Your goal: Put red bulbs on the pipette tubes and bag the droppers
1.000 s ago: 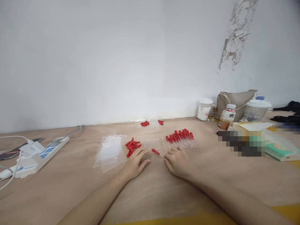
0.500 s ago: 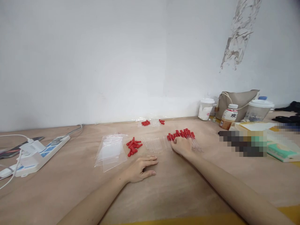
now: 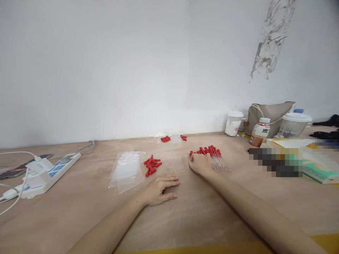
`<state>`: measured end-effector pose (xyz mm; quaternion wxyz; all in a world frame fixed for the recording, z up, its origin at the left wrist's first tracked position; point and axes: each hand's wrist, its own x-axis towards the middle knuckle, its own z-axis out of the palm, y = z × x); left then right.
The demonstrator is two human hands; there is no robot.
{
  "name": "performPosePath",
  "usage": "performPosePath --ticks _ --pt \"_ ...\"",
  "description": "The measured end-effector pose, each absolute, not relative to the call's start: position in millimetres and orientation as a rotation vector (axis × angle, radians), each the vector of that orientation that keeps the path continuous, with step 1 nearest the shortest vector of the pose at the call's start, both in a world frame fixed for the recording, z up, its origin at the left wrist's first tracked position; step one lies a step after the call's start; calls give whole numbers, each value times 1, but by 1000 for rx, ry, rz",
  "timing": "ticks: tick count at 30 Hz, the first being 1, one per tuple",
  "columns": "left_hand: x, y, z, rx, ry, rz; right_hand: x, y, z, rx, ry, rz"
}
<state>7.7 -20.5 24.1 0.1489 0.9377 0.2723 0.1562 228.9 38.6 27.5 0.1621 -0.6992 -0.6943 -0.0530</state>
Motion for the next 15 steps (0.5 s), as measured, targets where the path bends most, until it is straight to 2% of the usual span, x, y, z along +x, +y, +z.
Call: performPosePath --ticks 10,13,15 --pt "10 -24 23 2759 767 494 213 58 31 -2139 -2041 -45" --pt "9 -21 23 2811 891 686 215 50 32 -2118 -2041 -62" --pt "4 -16 24 2796 1152 930 218 39 32 -2075 -2039 -112"
